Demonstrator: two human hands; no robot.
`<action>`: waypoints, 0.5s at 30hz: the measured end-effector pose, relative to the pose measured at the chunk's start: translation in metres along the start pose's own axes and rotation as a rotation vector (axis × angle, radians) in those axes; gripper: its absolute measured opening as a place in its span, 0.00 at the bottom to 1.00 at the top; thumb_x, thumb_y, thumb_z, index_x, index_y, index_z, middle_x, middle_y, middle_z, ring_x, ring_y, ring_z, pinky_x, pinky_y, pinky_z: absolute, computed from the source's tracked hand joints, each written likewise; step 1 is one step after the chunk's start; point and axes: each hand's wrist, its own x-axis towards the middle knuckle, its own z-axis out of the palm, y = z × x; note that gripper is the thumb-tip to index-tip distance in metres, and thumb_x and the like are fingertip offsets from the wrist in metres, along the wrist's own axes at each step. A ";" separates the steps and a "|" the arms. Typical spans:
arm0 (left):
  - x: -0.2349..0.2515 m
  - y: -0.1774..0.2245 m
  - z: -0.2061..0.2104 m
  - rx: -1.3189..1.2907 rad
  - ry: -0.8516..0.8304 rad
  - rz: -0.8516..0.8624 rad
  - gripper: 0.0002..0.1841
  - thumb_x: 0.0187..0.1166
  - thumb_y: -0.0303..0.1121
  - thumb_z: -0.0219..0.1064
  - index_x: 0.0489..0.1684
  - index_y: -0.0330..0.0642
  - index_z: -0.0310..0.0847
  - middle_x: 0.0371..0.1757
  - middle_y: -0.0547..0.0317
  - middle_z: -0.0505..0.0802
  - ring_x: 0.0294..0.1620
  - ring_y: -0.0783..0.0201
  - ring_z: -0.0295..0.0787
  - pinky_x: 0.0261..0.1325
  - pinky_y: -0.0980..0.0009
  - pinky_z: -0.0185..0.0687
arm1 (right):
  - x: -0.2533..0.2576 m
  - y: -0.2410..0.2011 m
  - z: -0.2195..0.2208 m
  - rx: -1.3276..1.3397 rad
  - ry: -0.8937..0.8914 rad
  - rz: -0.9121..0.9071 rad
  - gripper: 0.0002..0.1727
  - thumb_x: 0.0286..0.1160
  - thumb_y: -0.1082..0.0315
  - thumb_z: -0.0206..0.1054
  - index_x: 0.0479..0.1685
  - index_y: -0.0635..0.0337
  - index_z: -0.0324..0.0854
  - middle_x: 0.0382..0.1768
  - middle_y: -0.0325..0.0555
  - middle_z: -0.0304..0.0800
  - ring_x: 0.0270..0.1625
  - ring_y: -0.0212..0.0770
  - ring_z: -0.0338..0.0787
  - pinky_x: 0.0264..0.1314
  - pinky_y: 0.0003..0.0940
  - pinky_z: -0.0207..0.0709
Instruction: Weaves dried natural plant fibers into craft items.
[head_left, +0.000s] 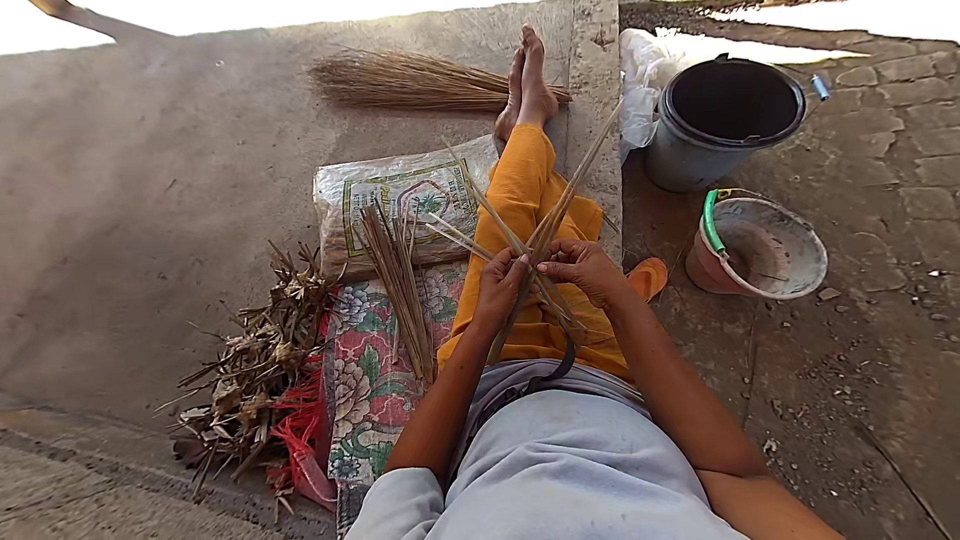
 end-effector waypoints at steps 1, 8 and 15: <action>0.000 0.000 0.001 -0.008 0.021 -0.002 0.10 0.93 0.33 0.54 0.56 0.38 0.78 0.34 0.55 0.89 0.23 0.68 0.87 0.29 0.74 0.88 | 0.000 0.000 -0.001 0.000 -0.012 0.005 0.07 0.71 0.81 0.71 0.43 0.63 0.82 0.32 0.43 0.89 0.30 0.30 0.88 0.40 0.25 0.86; 0.001 0.003 0.002 -0.057 0.040 -0.031 0.07 0.87 0.29 0.62 0.54 0.37 0.80 0.33 0.55 0.90 0.22 0.69 0.87 0.27 0.75 0.88 | 0.001 -0.001 -0.001 -0.042 -0.062 -0.031 0.06 0.70 0.82 0.71 0.39 0.63 0.82 0.28 0.41 0.86 0.27 0.28 0.84 0.35 0.22 0.82; 0.004 0.002 0.010 -0.129 0.075 -0.018 0.05 0.87 0.24 0.61 0.52 0.34 0.79 0.28 0.54 0.88 0.20 0.68 0.85 0.28 0.74 0.87 | 0.008 -0.003 0.007 0.064 0.099 -0.005 0.06 0.75 0.78 0.70 0.46 0.64 0.84 0.32 0.40 0.90 0.31 0.27 0.87 0.40 0.23 0.85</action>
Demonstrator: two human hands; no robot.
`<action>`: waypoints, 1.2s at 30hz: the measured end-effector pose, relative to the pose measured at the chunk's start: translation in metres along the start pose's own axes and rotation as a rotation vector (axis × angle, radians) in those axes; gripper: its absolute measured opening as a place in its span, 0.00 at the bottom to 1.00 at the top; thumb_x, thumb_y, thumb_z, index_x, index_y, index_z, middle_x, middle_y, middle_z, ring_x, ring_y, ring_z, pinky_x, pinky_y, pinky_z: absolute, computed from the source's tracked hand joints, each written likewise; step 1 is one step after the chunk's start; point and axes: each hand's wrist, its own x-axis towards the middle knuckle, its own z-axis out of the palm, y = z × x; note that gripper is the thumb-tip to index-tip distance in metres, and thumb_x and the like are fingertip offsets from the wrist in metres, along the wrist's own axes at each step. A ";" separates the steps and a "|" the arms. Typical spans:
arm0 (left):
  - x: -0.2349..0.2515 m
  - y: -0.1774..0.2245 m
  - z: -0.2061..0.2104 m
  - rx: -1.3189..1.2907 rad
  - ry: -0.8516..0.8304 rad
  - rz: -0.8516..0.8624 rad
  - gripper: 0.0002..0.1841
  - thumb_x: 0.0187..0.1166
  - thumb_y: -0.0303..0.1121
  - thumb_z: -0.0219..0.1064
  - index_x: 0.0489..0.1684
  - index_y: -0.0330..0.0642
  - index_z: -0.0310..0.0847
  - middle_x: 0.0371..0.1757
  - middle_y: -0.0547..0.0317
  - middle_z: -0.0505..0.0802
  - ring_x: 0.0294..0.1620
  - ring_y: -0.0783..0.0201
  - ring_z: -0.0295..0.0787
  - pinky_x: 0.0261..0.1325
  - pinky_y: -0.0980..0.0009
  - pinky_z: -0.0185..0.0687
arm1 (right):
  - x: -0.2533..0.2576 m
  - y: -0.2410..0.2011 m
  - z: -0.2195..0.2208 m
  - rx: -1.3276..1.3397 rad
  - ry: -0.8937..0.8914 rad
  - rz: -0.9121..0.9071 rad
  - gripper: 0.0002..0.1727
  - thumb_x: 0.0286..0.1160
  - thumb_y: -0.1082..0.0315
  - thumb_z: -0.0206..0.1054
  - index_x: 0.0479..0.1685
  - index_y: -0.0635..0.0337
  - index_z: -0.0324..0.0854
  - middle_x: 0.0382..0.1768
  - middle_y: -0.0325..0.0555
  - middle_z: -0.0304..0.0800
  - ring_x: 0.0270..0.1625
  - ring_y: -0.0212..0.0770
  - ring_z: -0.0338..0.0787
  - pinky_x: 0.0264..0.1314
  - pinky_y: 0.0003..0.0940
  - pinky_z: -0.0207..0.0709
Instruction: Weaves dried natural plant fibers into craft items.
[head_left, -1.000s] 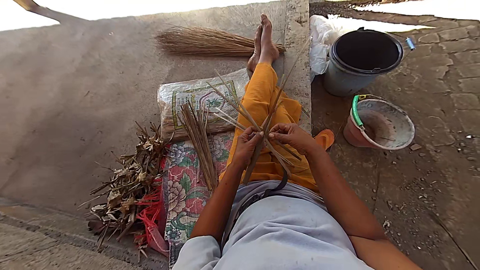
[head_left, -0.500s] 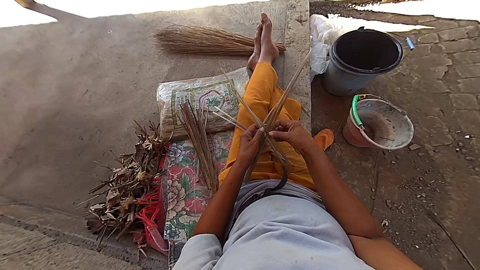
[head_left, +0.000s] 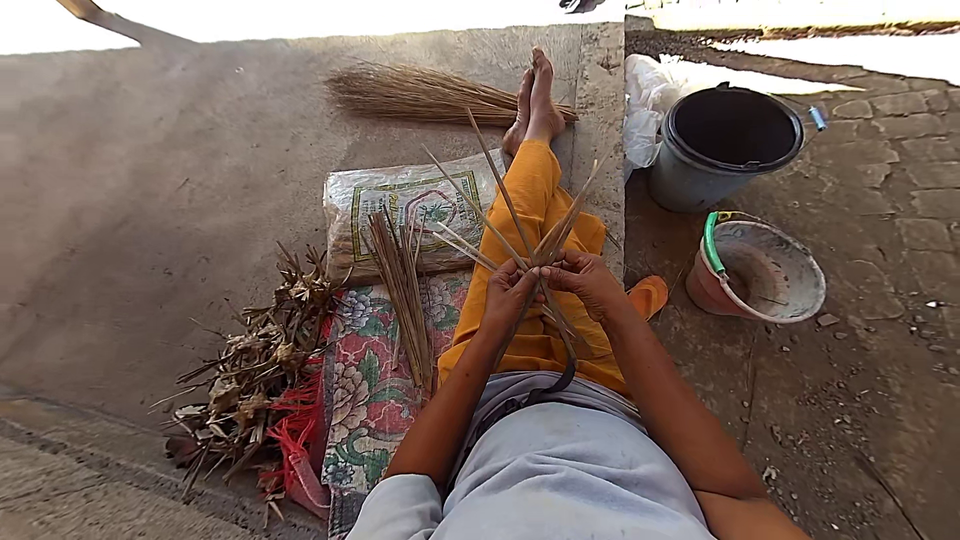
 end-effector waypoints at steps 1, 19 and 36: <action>0.000 0.000 0.001 -0.013 0.007 -0.001 0.05 0.87 0.24 0.61 0.52 0.34 0.79 0.28 0.54 0.88 0.21 0.67 0.86 0.28 0.74 0.87 | 0.001 0.001 0.001 0.015 0.025 -0.006 0.05 0.75 0.79 0.70 0.45 0.64 0.85 0.32 0.39 0.90 0.31 0.27 0.87 0.40 0.24 0.85; 0.001 0.002 -0.002 0.023 -0.053 0.005 0.04 0.90 0.29 0.57 0.47 0.40 0.74 0.30 0.56 0.87 0.21 0.66 0.87 0.28 0.71 0.90 | -0.001 -0.007 -0.003 0.019 0.063 0.070 0.05 0.81 0.73 0.67 0.49 0.61 0.84 0.34 0.37 0.91 0.32 0.26 0.89 0.42 0.22 0.85; 0.018 0.019 -0.012 0.196 -0.137 -0.067 0.05 0.90 0.27 0.56 0.49 0.34 0.73 0.29 0.54 0.88 0.25 0.64 0.89 0.34 0.70 0.90 | 0.006 -0.002 -0.001 -0.170 -0.094 0.029 0.11 0.68 0.83 0.73 0.46 0.69 0.82 0.33 0.44 0.91 0.35 0.32 0.91 0.47 0.28 0.87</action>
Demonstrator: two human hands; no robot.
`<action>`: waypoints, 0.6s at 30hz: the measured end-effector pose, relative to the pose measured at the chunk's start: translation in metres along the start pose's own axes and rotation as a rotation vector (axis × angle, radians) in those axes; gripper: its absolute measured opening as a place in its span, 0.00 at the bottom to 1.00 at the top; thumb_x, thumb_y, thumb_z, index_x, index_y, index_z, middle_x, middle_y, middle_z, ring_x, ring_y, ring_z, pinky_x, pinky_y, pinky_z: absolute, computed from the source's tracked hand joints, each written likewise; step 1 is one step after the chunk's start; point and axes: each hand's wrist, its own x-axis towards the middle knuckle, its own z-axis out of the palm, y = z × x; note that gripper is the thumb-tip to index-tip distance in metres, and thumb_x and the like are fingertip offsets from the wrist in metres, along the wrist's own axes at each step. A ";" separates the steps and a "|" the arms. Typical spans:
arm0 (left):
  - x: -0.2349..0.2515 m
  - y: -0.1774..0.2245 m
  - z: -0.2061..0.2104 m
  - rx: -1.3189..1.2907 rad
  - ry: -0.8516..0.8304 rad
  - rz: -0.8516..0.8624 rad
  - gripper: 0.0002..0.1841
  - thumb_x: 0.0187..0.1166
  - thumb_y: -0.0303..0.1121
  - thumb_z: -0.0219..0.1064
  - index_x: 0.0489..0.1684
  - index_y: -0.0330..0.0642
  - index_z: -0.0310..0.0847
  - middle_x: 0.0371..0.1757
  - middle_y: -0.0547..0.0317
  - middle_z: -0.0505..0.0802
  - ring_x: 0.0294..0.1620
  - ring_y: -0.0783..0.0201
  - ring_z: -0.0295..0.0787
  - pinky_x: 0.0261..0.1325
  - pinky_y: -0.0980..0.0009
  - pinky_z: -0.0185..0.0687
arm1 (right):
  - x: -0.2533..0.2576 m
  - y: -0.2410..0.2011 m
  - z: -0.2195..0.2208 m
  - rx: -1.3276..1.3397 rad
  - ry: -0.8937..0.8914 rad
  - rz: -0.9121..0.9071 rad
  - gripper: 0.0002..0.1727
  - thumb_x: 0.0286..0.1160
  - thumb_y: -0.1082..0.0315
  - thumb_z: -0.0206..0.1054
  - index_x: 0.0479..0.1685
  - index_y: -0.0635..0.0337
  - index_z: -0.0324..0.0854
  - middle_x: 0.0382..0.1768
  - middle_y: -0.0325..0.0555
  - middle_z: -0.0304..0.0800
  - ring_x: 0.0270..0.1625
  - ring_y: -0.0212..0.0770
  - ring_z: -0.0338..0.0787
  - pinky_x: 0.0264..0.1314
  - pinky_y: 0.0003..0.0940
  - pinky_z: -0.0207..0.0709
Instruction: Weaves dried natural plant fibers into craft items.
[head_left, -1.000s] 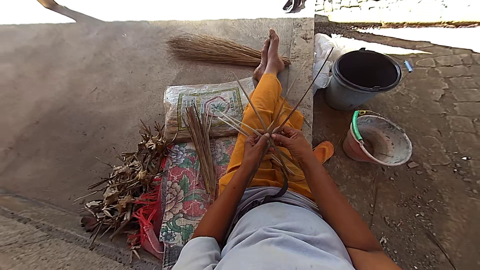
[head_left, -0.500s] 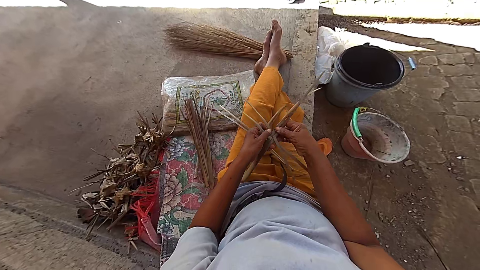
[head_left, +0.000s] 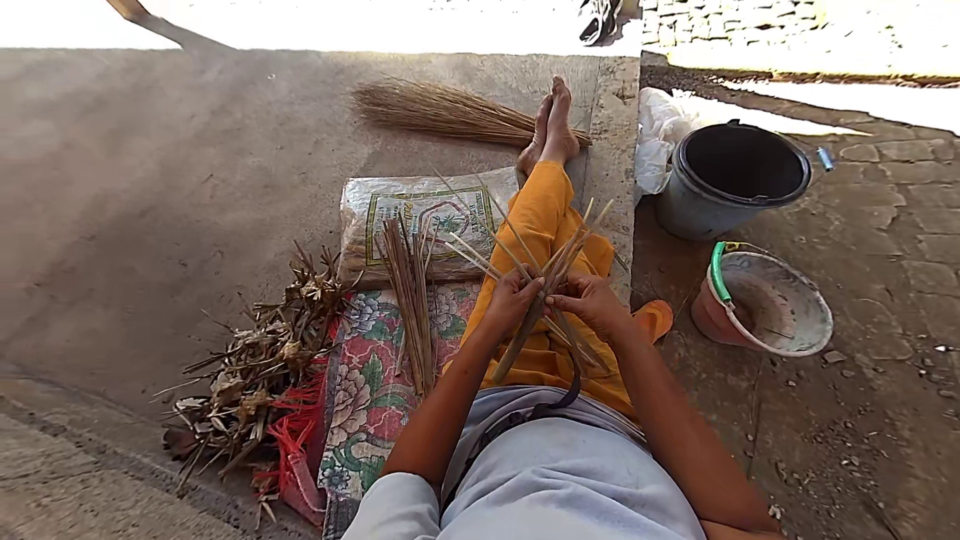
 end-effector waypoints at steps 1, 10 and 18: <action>0.000 -0.002 0.000 -0.031 0.010 0.002 0.04 0.91 0.27 0.56 0.49 0.35 0.72 0.29 0.54 0.88 0.26 0.64 0.90 0.35 0.70 0.90 | 0.000 0.001 0.001 0.019 0.009 0.011 0.07 0.71 0.82 0.72 0.45 0.69 0.83 0.33 0.43 0.91 0.36 0.31 0.90 0.47 0.27 0.86; -0.007 -0.022 0.017 -0.197 0.183 0.100 0.05 0.89 0.24 0.55 0.49 0.30 0.73 0.32 0.52 0.89 0.29 0.62 0.92 0.39 0.67 0.93 | 0.003 0.013 0.016 0.260 0.224 0.004 0.03 0.77 0.78 0.69 0.43 0.68 0.84 0.31 0.43 0.91 0.33 0.31 0.90 0.43 0.26 0.86; -0.011 -0.015 0.015 -0.158 0.143 0.089 0.07 0.91 0.28 0.55 0.53 0.33 0.74 0.33 0.53 0.89 0.30 0.63 0.91 0.40 0.67 0.92 | -0.002 0.003 0.016 0.084 0.219 -0.030 0.03 0.75 0.78 0.71 0.41 0.68 0.83 0.29 0.41 0.88 0.31 0.29 0.88 0.43 0.26 0.86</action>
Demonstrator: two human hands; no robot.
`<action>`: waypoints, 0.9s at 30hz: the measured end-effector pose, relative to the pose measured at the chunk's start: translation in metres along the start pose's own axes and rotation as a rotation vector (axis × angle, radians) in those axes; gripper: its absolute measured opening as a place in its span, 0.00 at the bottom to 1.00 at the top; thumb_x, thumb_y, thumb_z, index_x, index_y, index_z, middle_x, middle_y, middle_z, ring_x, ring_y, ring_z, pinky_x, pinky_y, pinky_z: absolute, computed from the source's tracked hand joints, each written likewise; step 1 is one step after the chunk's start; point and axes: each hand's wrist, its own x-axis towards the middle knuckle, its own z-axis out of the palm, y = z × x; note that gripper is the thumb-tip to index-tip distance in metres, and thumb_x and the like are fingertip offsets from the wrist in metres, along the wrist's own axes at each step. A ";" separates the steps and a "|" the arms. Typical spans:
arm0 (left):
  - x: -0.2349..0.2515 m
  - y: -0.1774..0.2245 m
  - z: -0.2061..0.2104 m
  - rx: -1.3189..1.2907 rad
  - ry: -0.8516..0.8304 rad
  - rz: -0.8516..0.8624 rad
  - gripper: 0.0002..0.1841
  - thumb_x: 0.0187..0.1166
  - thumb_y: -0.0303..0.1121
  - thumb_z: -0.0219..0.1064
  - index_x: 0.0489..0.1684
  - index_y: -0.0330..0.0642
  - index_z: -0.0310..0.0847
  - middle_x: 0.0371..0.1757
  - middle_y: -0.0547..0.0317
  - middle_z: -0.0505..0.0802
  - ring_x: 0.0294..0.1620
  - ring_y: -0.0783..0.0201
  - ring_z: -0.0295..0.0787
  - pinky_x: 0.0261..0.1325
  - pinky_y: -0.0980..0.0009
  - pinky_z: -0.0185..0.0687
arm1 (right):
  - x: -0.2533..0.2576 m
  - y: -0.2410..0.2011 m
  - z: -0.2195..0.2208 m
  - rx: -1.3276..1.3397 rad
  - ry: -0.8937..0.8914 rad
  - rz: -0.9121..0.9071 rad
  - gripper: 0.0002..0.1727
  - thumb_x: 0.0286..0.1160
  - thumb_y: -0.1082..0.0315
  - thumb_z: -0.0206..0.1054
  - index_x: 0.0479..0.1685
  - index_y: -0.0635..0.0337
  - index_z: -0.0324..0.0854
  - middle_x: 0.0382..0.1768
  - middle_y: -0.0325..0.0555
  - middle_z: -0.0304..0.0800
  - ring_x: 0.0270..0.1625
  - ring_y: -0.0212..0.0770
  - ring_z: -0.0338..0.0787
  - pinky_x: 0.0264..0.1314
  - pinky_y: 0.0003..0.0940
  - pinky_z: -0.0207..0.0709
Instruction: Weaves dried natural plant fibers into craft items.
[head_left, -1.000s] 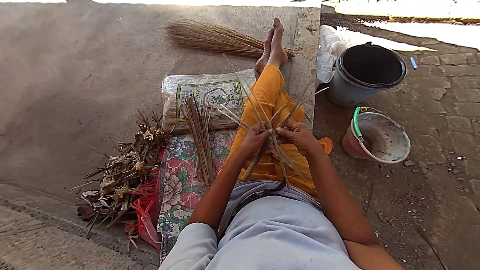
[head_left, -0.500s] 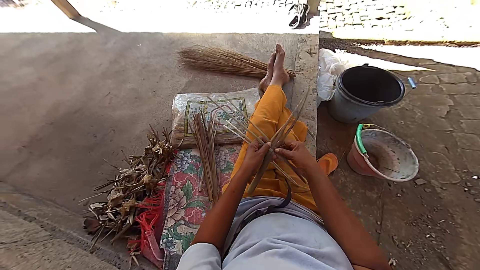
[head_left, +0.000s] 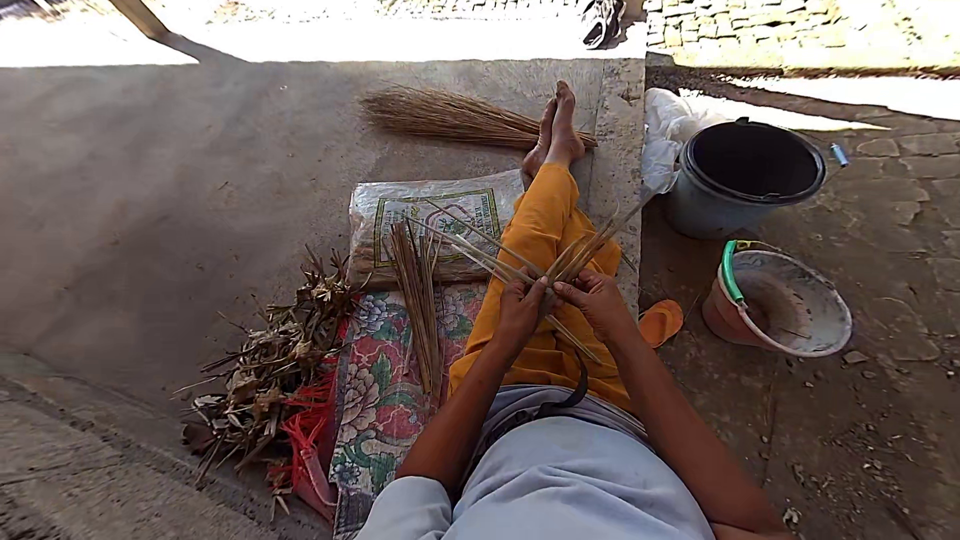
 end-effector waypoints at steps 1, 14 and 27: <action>0.000 0.004 -0.005 0.054 -0.041 -0.024 0.09 0.92 0.30 0.55 0.56 0.35 0.75 0.35 0.54 0.89 0.31 0.64 0.91 0.40 0.68 0.91 | -0.001 -0.002 -0.002 -0.017 -0.006 -0.013 0.03 0.76 0.78 0.70 0.42 0.68 0.83 0.29 0.41 0.88 0.32 0.29 0.87 0.44 0.26 0.85; 0.016 -0.016 -0.026 1.184 0.223 -0.148 0.24 0.74 0.56 0.74 0.53 0.45 0.89 0.50 0.48 0.93 0.55 0.46 0.89 0.60 0.42 0.78 | -0.002 -0.028 -0.065 -0.056 0.100 -0.088 0.04 0.76 0.78 0.69 0.44 0.62 0.83 0.31 0.38 0.88 0.33 0.27 0.87 0.42 0.24 0.84; 0.028 -0.028 -0.011 1.376 0.200 -0.092 0.18 0.79 0.46 0.71 0.55 0.43 0.89 0.59 0.45 0.91 0.66 0.44 0.85 0.70 0.43 0.71 | -0.001 -0.031 -0.067 -0.036 0.095 -0.093 0.03 0.77 0.78 0.69 0.44 0.64 0.82 0.31 0.39 0.88 0.33 0.27 0.88 0.43 0.24 0.84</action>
